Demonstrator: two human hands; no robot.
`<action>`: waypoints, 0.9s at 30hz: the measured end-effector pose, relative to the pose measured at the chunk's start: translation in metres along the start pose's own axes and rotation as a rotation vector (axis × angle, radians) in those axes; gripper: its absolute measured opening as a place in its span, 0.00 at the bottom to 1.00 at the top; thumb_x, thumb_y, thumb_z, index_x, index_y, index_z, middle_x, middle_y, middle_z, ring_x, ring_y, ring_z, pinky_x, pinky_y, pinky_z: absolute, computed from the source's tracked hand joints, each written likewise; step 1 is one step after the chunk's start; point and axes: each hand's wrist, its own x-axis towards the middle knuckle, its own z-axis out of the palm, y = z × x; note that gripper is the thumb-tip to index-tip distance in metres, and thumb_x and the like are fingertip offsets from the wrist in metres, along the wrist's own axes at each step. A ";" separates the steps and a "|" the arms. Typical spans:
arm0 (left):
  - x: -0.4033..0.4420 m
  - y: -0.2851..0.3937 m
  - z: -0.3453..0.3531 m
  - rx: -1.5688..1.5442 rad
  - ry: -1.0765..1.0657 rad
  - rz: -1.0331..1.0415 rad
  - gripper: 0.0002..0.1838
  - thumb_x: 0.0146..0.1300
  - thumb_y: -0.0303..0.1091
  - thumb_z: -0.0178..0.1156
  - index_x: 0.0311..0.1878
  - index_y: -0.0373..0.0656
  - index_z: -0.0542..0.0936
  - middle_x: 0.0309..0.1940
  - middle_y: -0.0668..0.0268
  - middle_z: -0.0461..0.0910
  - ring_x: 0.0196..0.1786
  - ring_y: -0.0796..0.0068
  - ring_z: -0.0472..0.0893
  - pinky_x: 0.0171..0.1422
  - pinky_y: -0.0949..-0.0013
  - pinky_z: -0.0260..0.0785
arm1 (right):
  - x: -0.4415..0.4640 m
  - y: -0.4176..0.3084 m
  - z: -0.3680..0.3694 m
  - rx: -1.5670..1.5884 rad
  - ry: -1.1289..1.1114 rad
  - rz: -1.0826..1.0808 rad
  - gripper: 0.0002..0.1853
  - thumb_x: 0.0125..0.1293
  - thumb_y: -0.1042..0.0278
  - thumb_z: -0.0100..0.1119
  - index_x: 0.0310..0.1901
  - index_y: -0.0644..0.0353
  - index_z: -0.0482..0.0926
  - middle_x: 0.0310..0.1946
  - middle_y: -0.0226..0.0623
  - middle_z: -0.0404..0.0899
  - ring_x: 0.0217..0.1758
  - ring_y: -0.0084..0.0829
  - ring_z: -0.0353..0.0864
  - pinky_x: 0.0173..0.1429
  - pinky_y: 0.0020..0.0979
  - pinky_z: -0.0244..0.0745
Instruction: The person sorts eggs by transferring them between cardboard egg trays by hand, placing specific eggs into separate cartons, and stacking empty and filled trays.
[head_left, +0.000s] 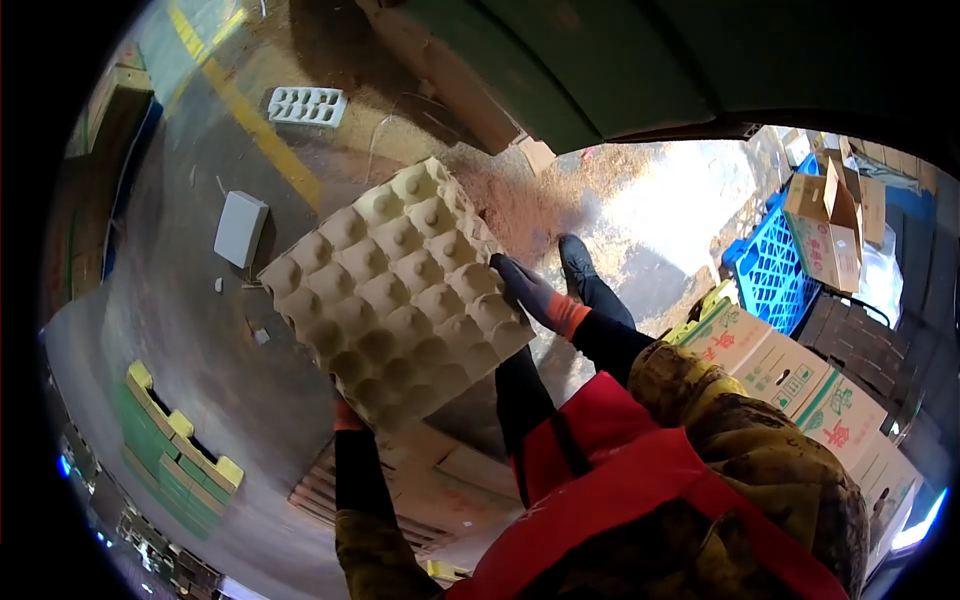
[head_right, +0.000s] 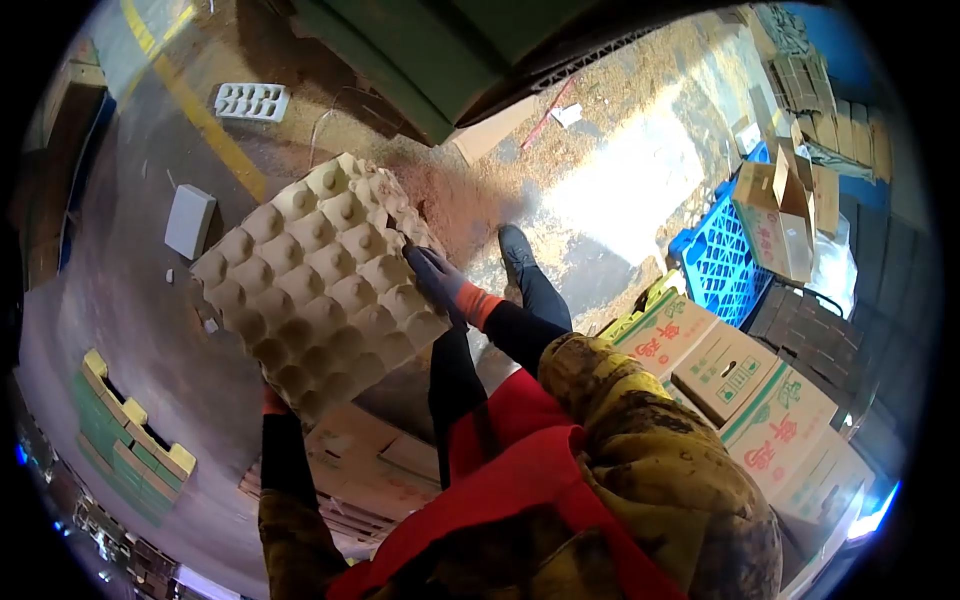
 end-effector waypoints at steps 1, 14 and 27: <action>0.004 -0.002 0.002 0.015 0.003 0.006 0.28 0.78 0.48 0.42 0.73 0.43 0.62 0.69 0.58 0.69 0.69 0.57 0.70 0.71 0.58 0.65 | 0.007 0.008 0.001 -0.098 0.038 -0.047 0.33 0.75 0.45 0.47 0.70 0.64 0.62 0.66 0.42 0.69 0.68 0.34 0.68 0.70 0.34 0.63; 0.007 -0.028 0.021 0.113 0.131 0.035 0.27 0.78 0.46 0.43 0.73 0.41 0.63 0.68 0.57 0.70 0.68 0.57 0.71 0.71 0.59 0.65 | -0.014 -0.098 0.019 0.207 0.175 0.061 0.32 0.75 0.46 0.50 0.69 0.65 0.64 0.63 0.43 0.73 0.66 0.32 0.71 0.70 0.31 0.64; 0.093 -0.047 -0.026 0.932 0.126 0.466 0.27 0.77 0.45 0.44 0.72 0.40 0.64 0.67 0.57 0.70 0.68 0.58 0.71 0.71 0.59 0.66 | 0.044 -0.036 -0.011 -0.497 0.223 0.156 0.34 0.72 0.37 0.47 0.65 0.60 0.70 0.60 0.57 0.74 0.65 0.52 0.72 0.69 0.43 0.66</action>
